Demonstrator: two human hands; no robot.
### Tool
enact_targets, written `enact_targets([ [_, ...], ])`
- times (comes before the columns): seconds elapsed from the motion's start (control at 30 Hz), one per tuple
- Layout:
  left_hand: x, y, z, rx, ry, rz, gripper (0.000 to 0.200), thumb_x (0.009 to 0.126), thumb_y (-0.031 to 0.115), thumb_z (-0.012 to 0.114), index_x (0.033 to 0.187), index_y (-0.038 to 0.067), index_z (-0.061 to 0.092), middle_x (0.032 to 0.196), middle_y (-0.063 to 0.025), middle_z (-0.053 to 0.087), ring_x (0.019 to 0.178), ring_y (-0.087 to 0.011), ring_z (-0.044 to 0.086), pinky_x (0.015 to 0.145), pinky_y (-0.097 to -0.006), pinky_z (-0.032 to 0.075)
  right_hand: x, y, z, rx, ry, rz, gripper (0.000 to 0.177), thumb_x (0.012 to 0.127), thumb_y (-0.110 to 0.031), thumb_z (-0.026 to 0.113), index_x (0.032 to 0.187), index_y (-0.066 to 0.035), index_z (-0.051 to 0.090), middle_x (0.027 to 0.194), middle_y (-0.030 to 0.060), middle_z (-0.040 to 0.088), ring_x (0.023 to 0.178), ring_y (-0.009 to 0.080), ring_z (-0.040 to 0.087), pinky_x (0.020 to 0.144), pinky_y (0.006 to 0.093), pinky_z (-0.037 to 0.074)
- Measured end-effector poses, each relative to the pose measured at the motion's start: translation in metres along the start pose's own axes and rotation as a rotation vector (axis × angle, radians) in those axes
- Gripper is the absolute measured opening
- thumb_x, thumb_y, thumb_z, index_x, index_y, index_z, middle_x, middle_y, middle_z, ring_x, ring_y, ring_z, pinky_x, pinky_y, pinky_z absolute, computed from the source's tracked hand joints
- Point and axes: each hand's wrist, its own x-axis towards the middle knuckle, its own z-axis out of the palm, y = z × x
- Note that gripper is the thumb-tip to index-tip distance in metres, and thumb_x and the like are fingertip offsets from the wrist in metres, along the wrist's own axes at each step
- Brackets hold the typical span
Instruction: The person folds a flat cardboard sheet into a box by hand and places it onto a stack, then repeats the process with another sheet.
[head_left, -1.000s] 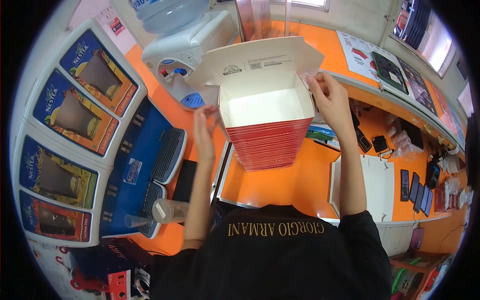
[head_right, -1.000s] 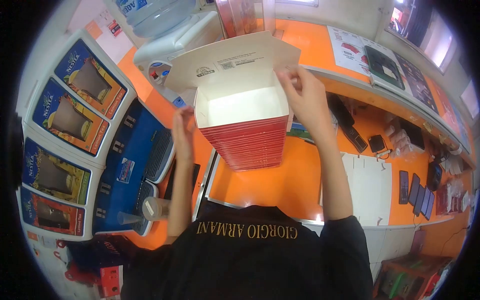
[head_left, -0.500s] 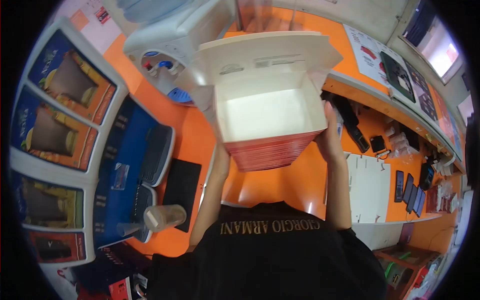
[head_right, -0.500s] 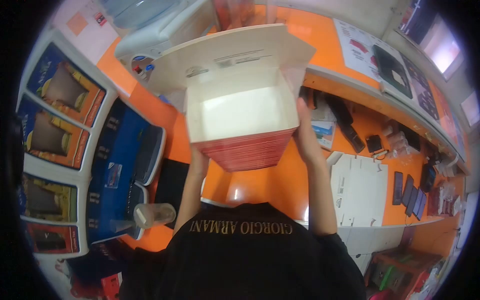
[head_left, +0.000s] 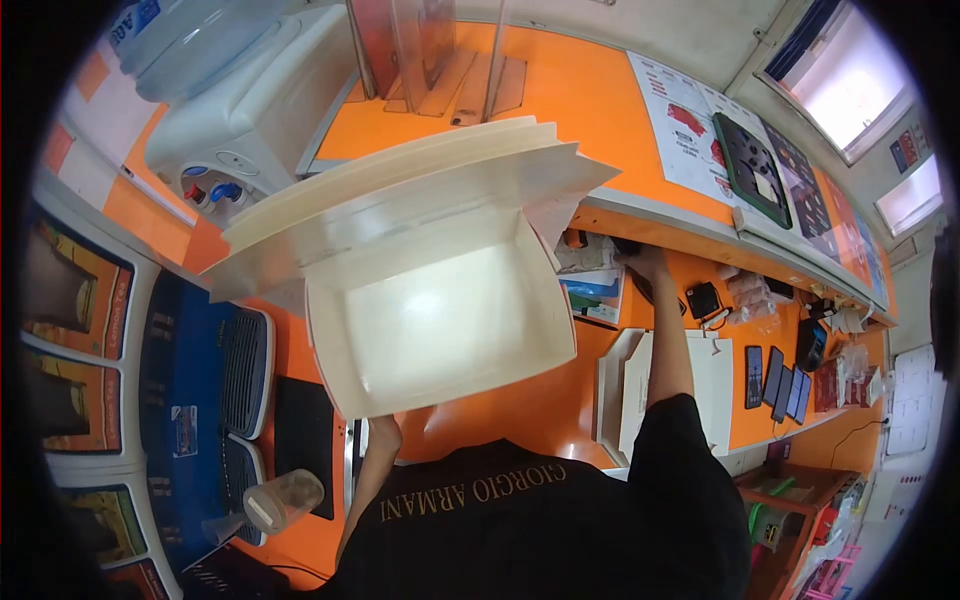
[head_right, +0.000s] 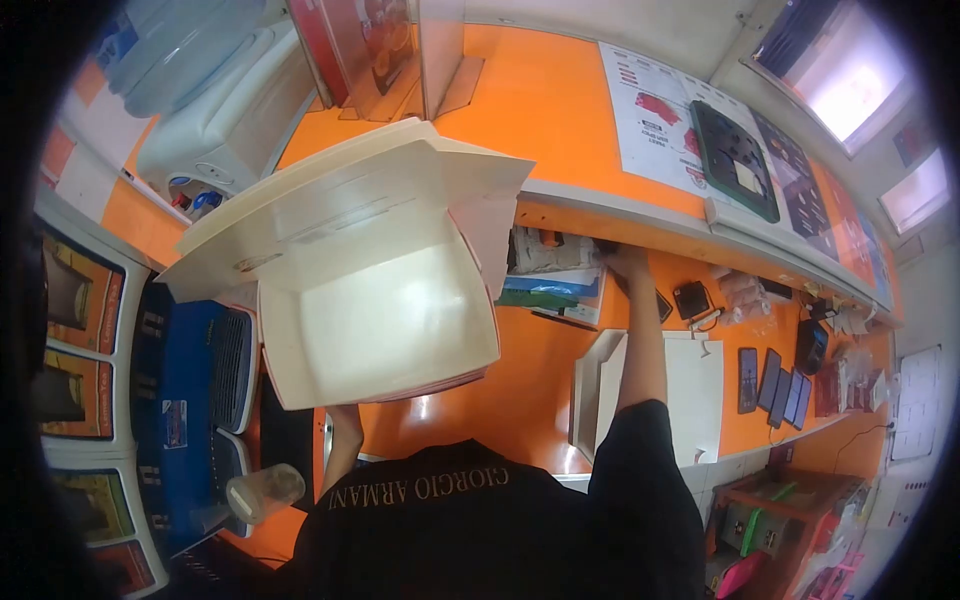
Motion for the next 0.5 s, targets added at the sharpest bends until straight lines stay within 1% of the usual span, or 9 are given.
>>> enact_targets([
  [0.07,-0.006,0.01,0.01,1.094,0.408,-0.069,0.072,0.091,0.058,0.032,0.139,0.005,0.026,0.141,-0.0105,0.033,0.131,-0.0226,0.03,0.106,-0.0392,0.026,0.001,-0.013,-0.022,0.708,-0.276,0.13,0.074,0.063,-0.027,0.073,0.125,0.001,0.044,0.124,0.0213,0.05,0.11,0.0338,0.051,0.097,0.0388,0.038],
  [0.1,-0.009,0.01,0.014,1.276,0.475,-0.121,0.073,0.091,0.059,0.033,0.139,0.005,0.026,0.141,-0.0105,0.033,0.13,-0.0229,0.031,0.106,-0.0394,0.026,0.008,-0.008,-0.02,0.708,-0.289,0.145,0.074,0.063,-0.027,0.073,0.125,0.001,0.044,0.124,0.0213,0.05,0.11,0.0338,0.051,0.097,0.0388,0.038],
  [0.17,-0.01,0.013,0.016,1.268,0.436,-0.117,0.074,0.09,0.059,0.034,0.139,0.005,0.026,0.141,-0.0105,0.033,0.13,-0.0235,0.031,0.106,-0.0396,0.026,0.022,0.005,-0.019,0.336,-0.415,0.074,0.058,0.056,-0.035,0.078,0.105,-0.006,0.063,0.113,0.0147,0.061,0.112,0.0276,0.052,0.095,0.0358,0.04],
  [0.3,-0.018,0.013,0.019,1.248,0.373,-0.118,0.076,0.089,0.061,0.035,0.139,0.005,0.025,0.141,-0.0106,0.033,0.13,-0.0246,0.031,0.106,-0.0402,0.027,-0.005,-0.009,-0.025,0.258,-0.313,0.155,0.064,0.055,-0.034,0.08,0.107,-0.002,0.059,0.108,0.0195,0.061,0.107,0.0321,0.054,0.091,0.0367,0.043],
  [0.33,-0.02,0.018,0.021,1.25,0.363,-0.113,0.076,0.089,0.061,0.036,0.139,0.005,0.025,0.141,-0.0106,0.033,0.13,-0.0249,0.031,0.106,-0.0403,0.027,-0.024,-0.018,-0.026,0.159,-0.111,0.097,0.072,0.056,-0.033,0.079,0.113,0.001,0.052,0.109,0.0221,0.057,0.105,0.0347,0.053,0.089,0.0374,0.043],
  [0.37,-0.024,0.022,0.023,1.247,0.339,-0.051,0.077,0.088,0.061,0.036,0.139,0.005,0.025,0.141,-0.0106,0.033,0.13,-0.0252,0.031,0.106,-0.0405,0.027,-0.043,-0.029,-0.027,0.06,0.091,0.042,0.08,0.057,-0.032,0.078,0.12,0.004,0.044,0.11,0.0246,0.054,0.103,0.0373,0.053,0.088,0.0382,0.044],
  [0.4,-0.024,0.028,0.024,1.206,0.298,0.045,0.078,0.088,0.061,0.037,0.139,0.005,0.025,0.141,-0.0106,0.033,0.13,-0.0255,0.032,0.106,-0.0406,0.027,-0.062,-0.046,-0.029,0.066,0.077,0.044,0.08,0.057,-0.032,0.078,0.12,0.004,0.044,0.11,0.0246,0.054,0.103,0.0373,0.053,0.088,0.0382,0.044],
  [0.47,-0.025,0.049,0.027,0.978,0.128,0.385,0.079,0.087,0.062,0.038,0.14,0.005,0.024,0.141,-0.0107,0.033,0.13,-0.026,0.032,0.106,-0.0409,0.027,-0.107,-0.085,-0.03,0.246,-0.074,0.267,0.09,0.055,-0.037,0.079,0.124,0.006,0.04,0.114,0.028,0.051,0.108,0.0386,0.05,0.091,0.0406,0.042],
  [0.5,-0.023,0.063,0.03,0.891,0.061,0.488,0.079,0.087,0.062,0.038,0.14,0.005,0.024,0.141,-0.0107,0.034,0.13,-0.0263,0.032,0.106,-0.041,0.027,-0.13,-0.099,-0.022,0.321,-0.11,0.287,0.089,0.056,-0.037,0.079,0.124,0.005,0.04,0.116,0.0275,0.05,0.11,0.0386,0.049,0.093,0.0422,0.04],
])
